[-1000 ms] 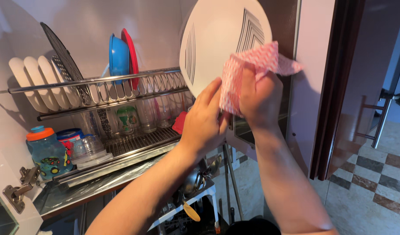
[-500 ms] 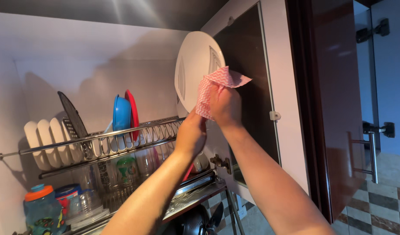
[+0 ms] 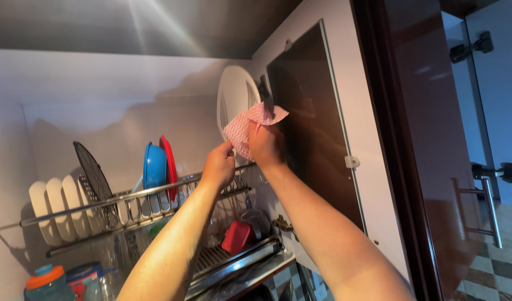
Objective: The person wipes several plates and a wooden spoon with a cloth and places the plates into a dish rack inside a kitchen cabinet.
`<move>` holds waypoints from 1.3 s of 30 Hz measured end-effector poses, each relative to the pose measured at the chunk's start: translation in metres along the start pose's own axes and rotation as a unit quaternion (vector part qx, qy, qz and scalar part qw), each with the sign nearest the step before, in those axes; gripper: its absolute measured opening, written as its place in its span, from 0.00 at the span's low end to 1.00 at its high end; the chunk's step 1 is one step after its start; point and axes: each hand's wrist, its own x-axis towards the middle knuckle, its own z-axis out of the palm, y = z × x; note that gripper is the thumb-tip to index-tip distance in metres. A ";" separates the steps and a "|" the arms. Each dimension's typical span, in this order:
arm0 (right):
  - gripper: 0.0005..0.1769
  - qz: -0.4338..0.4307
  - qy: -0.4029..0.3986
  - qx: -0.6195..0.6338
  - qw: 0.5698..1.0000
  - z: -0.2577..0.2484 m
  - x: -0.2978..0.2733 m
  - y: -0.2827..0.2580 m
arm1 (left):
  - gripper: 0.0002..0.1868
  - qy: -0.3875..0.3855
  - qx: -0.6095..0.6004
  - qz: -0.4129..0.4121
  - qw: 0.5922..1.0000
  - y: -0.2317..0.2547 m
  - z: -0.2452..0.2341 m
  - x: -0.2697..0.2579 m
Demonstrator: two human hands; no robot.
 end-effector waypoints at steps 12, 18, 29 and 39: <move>0.10 0.043 -0.065 -0.044 0.996 0.027 -0.016 0.019 | 0.27 -0.047 -0.055 -0.037 0.997 -0.018 0.008 0.019; 0.08 0.050 -0.060 -0.064 0.995 0.043 -0.022 0.027 | 0.24 -0.055 -0.041 -0.040 0.997 -0.018 0.007 0.018; 0.16 0.020 -0.090 -0.121 0.988 0.066 -0.033 0.044 | 0.22 -0.089 -0.001 -0.043 0.995 0.012 0.000 0.002; 0.23 0.090 -0.209 -0.177 0.958 0.074 -0.034 0.041 | 0.18 -0.110 0.030 -0.073 0.991 -0.011 0.012 0.017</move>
